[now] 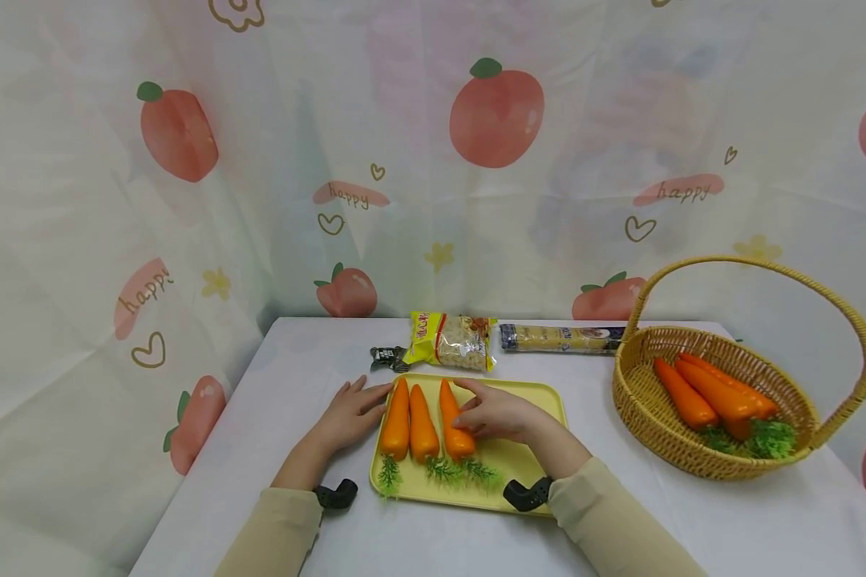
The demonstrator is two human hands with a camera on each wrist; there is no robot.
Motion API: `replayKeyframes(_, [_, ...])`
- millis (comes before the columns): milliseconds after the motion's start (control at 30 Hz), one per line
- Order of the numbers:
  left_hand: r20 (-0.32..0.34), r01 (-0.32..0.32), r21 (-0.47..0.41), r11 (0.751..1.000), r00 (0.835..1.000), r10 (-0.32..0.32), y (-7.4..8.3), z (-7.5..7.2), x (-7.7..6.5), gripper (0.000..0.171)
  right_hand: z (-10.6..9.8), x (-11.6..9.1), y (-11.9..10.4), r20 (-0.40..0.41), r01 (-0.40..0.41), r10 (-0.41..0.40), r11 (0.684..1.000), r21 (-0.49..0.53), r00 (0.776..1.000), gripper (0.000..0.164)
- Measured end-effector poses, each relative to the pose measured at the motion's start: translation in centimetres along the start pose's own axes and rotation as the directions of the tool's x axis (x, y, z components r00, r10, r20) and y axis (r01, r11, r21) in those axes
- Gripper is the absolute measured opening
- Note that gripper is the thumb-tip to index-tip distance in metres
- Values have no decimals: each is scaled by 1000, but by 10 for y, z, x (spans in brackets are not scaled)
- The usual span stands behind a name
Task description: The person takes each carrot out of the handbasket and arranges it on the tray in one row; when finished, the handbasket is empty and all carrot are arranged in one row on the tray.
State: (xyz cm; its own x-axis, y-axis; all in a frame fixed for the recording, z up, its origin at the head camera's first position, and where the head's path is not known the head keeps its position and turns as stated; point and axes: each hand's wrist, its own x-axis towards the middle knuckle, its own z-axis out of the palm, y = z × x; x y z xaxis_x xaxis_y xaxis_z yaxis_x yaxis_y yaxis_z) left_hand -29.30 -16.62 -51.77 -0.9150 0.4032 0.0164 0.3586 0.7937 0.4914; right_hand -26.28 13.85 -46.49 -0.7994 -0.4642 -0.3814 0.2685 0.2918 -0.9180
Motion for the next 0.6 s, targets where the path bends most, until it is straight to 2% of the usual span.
replayKeyframes(167, [3,14,0,1000,1000,-14,2,0,1,48,-1,-6,-1,59,32,-32,999,0,998,79])
replayKeyframes(267, [2,15,-1,1000,1000,-15,1,0,1,48,-2,-8,-1,66,24,-24,1000,4,998,73])
replayKeyframes(600, [1,17,-6,1000,1000,-17,-1,2,1,48,-5,-12,0,78,23,-23,1000,-1,997,70])
